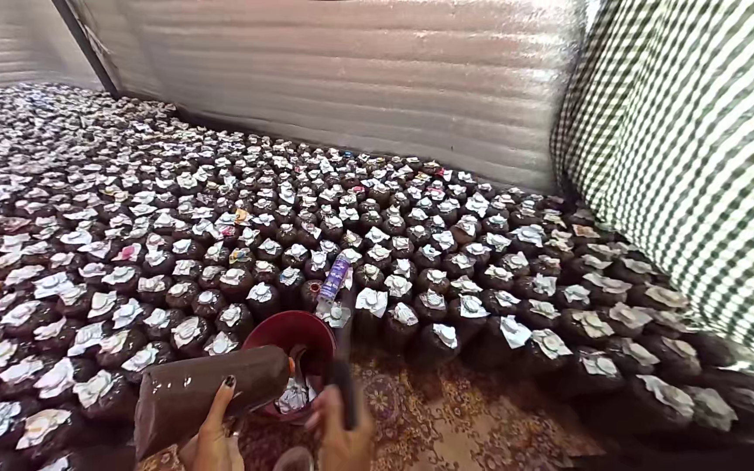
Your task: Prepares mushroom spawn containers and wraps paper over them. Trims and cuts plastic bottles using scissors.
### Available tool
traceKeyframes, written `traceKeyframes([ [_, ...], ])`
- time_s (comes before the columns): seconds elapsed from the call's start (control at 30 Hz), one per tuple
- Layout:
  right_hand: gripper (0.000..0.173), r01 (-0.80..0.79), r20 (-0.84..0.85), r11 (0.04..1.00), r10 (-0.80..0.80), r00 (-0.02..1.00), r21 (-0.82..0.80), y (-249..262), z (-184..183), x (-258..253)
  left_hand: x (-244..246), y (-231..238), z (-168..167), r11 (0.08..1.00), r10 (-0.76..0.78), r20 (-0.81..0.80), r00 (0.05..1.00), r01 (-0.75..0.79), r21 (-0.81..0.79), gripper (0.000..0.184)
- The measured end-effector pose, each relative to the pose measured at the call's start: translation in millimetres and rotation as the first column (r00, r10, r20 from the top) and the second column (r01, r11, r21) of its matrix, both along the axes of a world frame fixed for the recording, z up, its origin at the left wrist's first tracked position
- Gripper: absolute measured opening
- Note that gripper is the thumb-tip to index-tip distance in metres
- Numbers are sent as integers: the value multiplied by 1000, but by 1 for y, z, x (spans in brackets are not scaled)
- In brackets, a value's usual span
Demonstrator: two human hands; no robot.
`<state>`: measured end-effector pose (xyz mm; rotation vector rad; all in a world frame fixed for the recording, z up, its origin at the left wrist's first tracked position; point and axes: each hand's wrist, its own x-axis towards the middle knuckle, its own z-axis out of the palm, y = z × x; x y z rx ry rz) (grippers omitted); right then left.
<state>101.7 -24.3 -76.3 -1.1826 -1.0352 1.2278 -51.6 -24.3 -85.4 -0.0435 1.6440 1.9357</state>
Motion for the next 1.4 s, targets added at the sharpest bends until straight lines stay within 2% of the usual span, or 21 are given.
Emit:
traceKeyframes([
  [0.07, 32, -211, 25, 918, 233, 972, -335, -11, -26, -7, -1, -3, -5, 1000, -20, -51, 998, 20, -11, 56],
  [0.1, 31, -238, 8, 900, 259, 966, -365, -9, -28, -7, -4, 1, -8, 1000, -26, -80, 996, 26, -8, 55],
  [0.17, 29, -186, -21, 939, 188, 982, -291, -11, -9, 2, -7, -5, -11, 1000, -16, -74, 997, 15, -9, 57],
  [0.27, 37, 17, -36, 995, -13, 999, 99, 3, 27, 13, -4, -2, -2, 1000, -14, -19, 1000, 14, 1, 53],
  [0.33, 44, 75, -32, 963, -69, 997, 259, 8, 19, 7, -2, 0, -2, 1000, -5, -10, 1000, 5, 12, 54],
  [0.37, 44, 41, -4, 979, -41, 999, 202, 3, 5, 0, -1, -1, -3, 1000, -4, -4, 1000, 4, 12, 55],
  [0.4, 41, -43, 35, 998, 42, 999, 35, -5, -10, -7, 1, -2, -2, 1000, -8, 3, 1000, 7, 10, 54],
  [0.47, 32, -224, -6, 917, 236, 972, -329, -8, -28, -10, 1, -3, -2, 1000, -29, -15, 999, 29, 0, 52],
  [0.5, 33, -231, -47, 898, 230, 972, -375, -5, -28, -7, -2, 0, -2, 999, -32, -27, 999, 33, 7, 51],
  [0.57, 32, -127, -73, 945, 110, 991, -300, -5, -13, 9, -5, -4, -3, 999, -37, 9, 999, 36, 17, 47],
  [0.63, 32, 56, -45, 997, -59, 997, -60, 2, 6, 22, -7, -3, 0, 999, -40, 60, 997, 38, 30, 44],
  [0.7, 42, 151, -39, 977, -147, 988, 150, 10, 12, 23, -4, 1, 2, 1000, -11, 66, 998, 10, 23, 44],
  [0.77, 43, 59, 40, 993, -63, 997, 102, 1, -6, 9, 1, 2, 4, 1000, 0, 64, 998, -2, 21, 43],
  [0.83, 37, -189, 27, 958, 200, 980, -216, -6, -24, 0, 7, 1, 6, 999, -27, 38, 999, 26, 19, 37],
  [0.87, 36, -226, 7, 936, 236, 972, -270, -3, -28, -1, 5, 3, 6, 999, -39, 5, 999, 39, 23, 35],
  [0.93, 37, -172, 11, 963, 178, 984, -209, 11, -28, 14, 0, 1, 4, 998, -48, -4, 999, 48, 49, 35],
  [1.0, 42, -38, 200, 997, 51, 978, -69, 45, -28, 48, -1, -4, 11, 995, -77, 63, 995, 73, 66, 30],
  [1.1, 48, 108, 706, 994, -62, 706, -22, 126, -31, 109, 3, -2, 25, 990, -118, 195, 974, 101, 94, 34],
  [1.17, 63, 171, 867, 979, 8, 498, -108, 175, -44, 136, 7, -2, 29, 991, -125, 265, 956, 108, 76, 40],
  [1.3, 75, 153, 962, 966, 175, 208, -209, 230, -77, 166, 7, -6, 26, 977, -197, 260, 945, 167, 131, 40],
  [1.4, 63, 69, 954, 955, 279, 113, -288, 242, -70, 172, 6, -7, 23, 963, -206, 289, 935, 140, 231, 36],
])
